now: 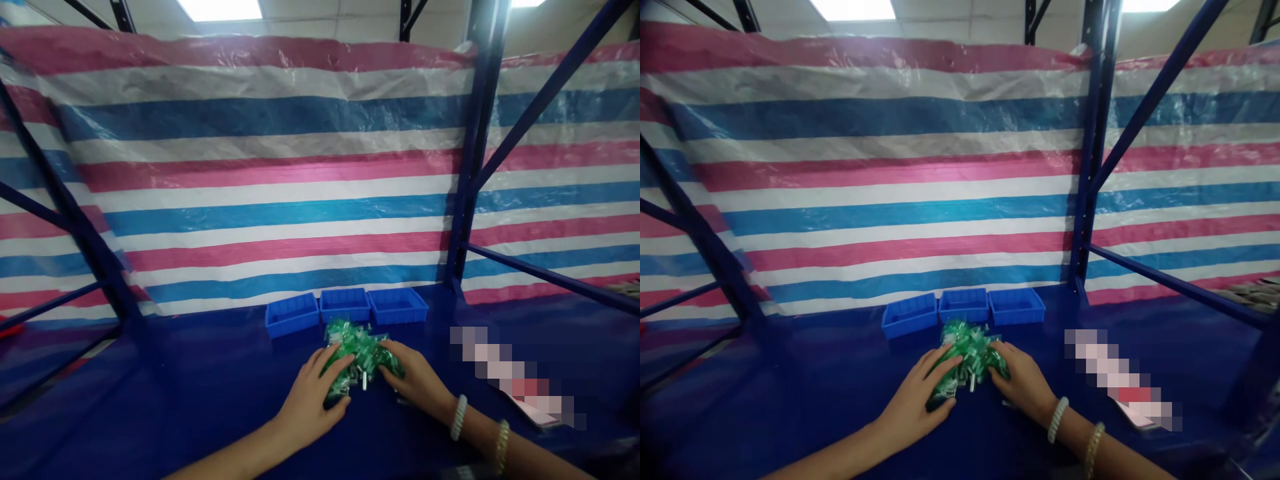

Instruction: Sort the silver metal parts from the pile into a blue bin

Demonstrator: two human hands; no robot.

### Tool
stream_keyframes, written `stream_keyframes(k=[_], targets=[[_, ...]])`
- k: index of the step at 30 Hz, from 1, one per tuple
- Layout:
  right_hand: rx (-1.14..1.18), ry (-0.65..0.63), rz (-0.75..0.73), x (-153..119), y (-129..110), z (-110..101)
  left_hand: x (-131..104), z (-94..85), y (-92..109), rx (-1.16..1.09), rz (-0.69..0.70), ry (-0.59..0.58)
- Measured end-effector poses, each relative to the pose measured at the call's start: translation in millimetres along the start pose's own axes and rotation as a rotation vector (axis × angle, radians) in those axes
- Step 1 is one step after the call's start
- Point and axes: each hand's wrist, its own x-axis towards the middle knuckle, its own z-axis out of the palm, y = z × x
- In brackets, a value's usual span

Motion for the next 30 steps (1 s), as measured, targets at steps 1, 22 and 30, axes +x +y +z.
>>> stream_keyframes(k=[1,22,30], targets=[[0.014,0.033,-0.019,1.0,-0.4,-0.7,-0.7,-1.1,-1.2,0.008,0.0,0.019],[-0.316,-0.078,-0.268,64.5,-35.8,-12.6,-25.3,-11.8,-32.3,0.252,0.131,0.09],[-0.476,-0.075,-0.065,117.8,6.8,-9.7,19.5,-35.5,-36.6,0.244,0.103,0.195]])
